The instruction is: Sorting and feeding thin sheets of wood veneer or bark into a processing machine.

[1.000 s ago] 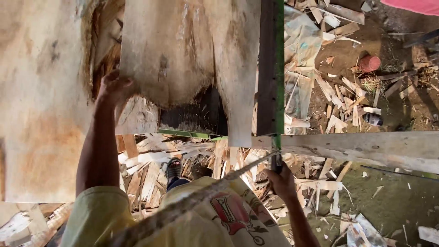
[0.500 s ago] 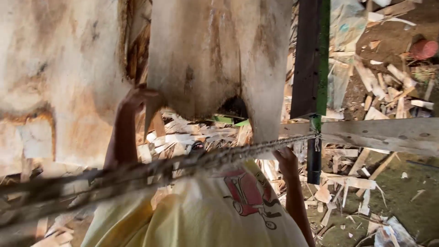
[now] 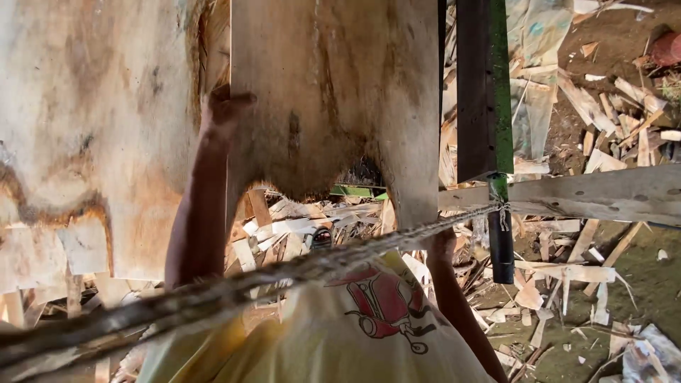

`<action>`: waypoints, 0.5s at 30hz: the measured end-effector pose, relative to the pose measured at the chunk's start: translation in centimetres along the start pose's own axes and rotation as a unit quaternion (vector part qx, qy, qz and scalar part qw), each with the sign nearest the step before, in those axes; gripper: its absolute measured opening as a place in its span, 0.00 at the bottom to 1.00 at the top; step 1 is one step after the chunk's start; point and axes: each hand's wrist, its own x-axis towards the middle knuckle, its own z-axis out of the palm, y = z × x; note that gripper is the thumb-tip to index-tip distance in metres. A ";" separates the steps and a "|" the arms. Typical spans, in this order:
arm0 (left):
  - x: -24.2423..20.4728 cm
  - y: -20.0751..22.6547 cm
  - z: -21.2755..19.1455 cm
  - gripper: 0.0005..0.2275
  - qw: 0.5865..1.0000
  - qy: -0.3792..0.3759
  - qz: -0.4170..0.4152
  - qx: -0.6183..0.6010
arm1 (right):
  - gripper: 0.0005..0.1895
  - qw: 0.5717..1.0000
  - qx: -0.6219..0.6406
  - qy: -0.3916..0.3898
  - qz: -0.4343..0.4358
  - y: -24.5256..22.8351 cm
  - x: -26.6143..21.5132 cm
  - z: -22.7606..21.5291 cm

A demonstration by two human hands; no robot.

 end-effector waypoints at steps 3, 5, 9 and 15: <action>-0.6 -3.2 -2.6 0.13 0.980 -0.049 0.101 -0.162 | 0.10 0.747 -0.575 -0.018 -0.333 6.4 6.1 -6.2; -2.1 -5.4 -3.8 0.14 0.970 -0.051 0.112 -0.209 | 0.12 0.914 -0.316 -0.031 -0.253 3.6 4.3 -4.2; -6.2 -8.1 -4.9 0.10 0.978 0.095 0.027 -0.184 | 0.16 0.949 -0.283 0.052 -0.126 -5.1 0.7 1.2; -12.1 -4.2 0.0 0.05 0.915 0.209 -0.052 -0.342 | 0.24 0.719 -0.403 0.127 -0.552 -9.7 -6.2 6.7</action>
